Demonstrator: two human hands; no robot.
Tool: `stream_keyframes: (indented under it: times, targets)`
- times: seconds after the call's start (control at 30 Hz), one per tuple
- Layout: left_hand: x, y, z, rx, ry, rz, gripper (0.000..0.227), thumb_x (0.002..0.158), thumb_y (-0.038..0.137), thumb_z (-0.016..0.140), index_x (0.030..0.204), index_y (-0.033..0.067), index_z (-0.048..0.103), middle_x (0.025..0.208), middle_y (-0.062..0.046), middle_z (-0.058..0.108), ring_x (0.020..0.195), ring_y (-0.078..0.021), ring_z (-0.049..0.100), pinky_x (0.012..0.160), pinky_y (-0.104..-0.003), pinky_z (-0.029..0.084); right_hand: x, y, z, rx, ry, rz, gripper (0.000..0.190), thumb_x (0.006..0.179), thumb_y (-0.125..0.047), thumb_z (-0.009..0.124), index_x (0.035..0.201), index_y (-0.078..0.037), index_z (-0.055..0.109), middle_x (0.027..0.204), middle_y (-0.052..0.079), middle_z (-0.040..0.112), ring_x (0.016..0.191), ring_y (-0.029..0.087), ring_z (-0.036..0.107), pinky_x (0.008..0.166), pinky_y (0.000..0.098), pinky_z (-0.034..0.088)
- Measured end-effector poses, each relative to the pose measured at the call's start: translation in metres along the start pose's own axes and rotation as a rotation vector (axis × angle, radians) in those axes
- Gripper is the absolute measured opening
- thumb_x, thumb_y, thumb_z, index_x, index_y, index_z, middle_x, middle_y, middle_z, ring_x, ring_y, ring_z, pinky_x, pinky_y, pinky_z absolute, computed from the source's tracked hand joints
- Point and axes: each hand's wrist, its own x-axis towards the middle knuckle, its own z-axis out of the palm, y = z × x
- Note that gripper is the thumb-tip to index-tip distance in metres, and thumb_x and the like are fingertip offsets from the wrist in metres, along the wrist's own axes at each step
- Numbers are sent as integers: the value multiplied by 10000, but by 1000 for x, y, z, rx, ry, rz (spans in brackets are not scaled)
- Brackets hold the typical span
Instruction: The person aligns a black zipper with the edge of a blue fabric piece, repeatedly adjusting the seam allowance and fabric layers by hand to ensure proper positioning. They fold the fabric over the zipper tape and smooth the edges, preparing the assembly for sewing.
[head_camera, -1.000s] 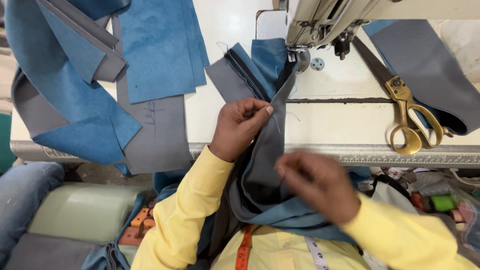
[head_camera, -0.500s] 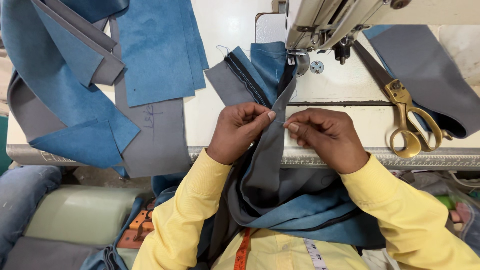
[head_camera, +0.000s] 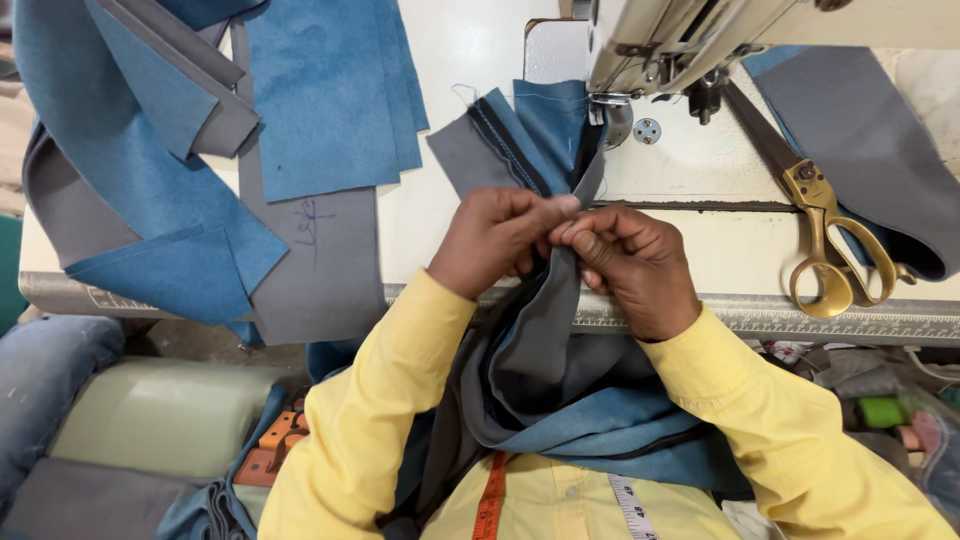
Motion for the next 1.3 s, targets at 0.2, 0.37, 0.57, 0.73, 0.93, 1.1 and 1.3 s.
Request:
stream_keyframes:
  times: [0.2,0.37,0.57,0.73,0.93,1.1,1.3]
  targets:
    - [1,-6,10,-9,84,169,259,924,233,728,762,31,723,610,-4,656,497,-50,570,445,-210,439,-7,-6,12,180,23,87,74,1046,-79,634,1058,-28,686,998,52,719,714,48,525,645,193,433]
    - [0,0,16,292,339,300,239,908,225,751,781,23,738,591,0,661,521,-53,577,494,-241,471,-90,-59,89,341,-538,682,62,1069,-57,652,1069,-5,685,945,47,669,820,80,612,729,211,482]
    - [-34,17,16,117,203,179,240,971,240,716,912,7,701,723,0,670,625,-49,592,572,-241,503,-103,-38,5,-617,-110,40,79,890,-115,769,934,-50,783,742,-2,740,660,75,652,582,208,525]
    - [-57,-2,11,133,72,134,185,896,124,776,1009,-18,740,815,-40,725,724,-62,632,669,-230,533,-88,-47,-19,-699,-77,194,233,888,-110,772,1110,-57,818,769,68,684,657,113,611,596,259,504]
    - [-53,-14,5,-237,-38,102,191,928,17,718,1100,-67,720,968,-46,754,850,-75,678,787,-233,560,-54,-76,18,-776,7,-54,189,898,-122,765,1060,-26,780,896,60,781,755,116,737,689,273,600]
    - [-61,-18,12,-191,-13,158,178,926,17,721,1093,-43,721,961,-38,759,846,-57,679,776,-217,555,-21,-57,27,-691,39,-294,276,903,-82,742,1158,15,704,989,85,721,828,106,726,704,255,612]
    - [-69,-8,19,27,90,264,164,902,34,783,1058,-5,752,845,12,647,734,-32,543,651,-217,459,-15,-49,24,-862,71,-339,112,912,-16,721,1021,6,727,923,80,729,784,113,709,665,265,564]
